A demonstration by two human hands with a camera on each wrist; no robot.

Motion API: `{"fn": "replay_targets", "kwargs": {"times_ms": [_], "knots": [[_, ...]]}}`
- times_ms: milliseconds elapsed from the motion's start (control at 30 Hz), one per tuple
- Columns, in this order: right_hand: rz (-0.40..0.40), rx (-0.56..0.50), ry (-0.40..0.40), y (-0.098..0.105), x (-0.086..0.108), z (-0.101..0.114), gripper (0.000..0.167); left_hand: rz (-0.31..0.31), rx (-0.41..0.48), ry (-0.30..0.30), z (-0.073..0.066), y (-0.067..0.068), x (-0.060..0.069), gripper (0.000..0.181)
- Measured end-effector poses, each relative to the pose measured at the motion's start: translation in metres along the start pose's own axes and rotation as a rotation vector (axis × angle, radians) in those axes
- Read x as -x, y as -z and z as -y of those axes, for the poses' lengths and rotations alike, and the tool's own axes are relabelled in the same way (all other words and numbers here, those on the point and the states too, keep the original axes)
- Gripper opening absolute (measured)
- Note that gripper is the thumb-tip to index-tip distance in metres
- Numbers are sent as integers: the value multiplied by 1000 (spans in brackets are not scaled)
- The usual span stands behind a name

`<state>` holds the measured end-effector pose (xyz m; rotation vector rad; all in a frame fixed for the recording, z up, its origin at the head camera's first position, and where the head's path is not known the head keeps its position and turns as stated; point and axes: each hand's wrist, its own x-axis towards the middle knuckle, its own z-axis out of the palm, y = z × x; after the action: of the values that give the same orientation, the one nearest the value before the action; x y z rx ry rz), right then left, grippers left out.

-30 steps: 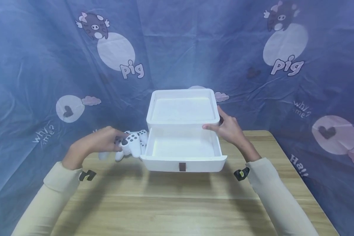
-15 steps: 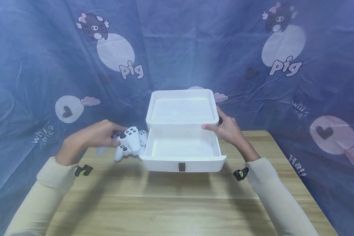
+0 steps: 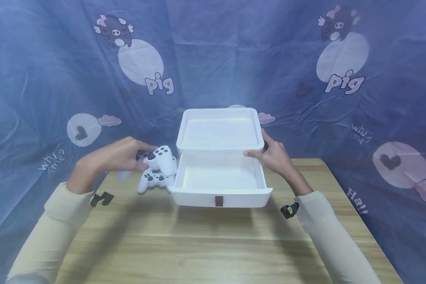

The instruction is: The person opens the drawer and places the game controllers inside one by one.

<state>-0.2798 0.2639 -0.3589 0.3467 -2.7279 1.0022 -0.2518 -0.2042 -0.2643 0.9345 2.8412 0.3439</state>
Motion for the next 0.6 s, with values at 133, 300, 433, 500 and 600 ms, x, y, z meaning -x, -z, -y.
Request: {"fn": "replay_targets", "kwargs": {"times_ms": [133,300,433,500,600], "knots": [[5,5,-3,0,0,0,109,-4,12,-11,-5,1,-5,63],[8,4,0,1,-1,-1,110,-30,-3,-35,-10,2,-12,61],[6,4,1,2,-1,-1,109,-29,-16,-45,-17,4,-18,60],[9,3,-1,2,0,-1,110,-23,-16,-51,-21,6,-20,61],[10,3,-5,2,0,0,111,-20,-14,-66,-29,9,-24,61]]}}
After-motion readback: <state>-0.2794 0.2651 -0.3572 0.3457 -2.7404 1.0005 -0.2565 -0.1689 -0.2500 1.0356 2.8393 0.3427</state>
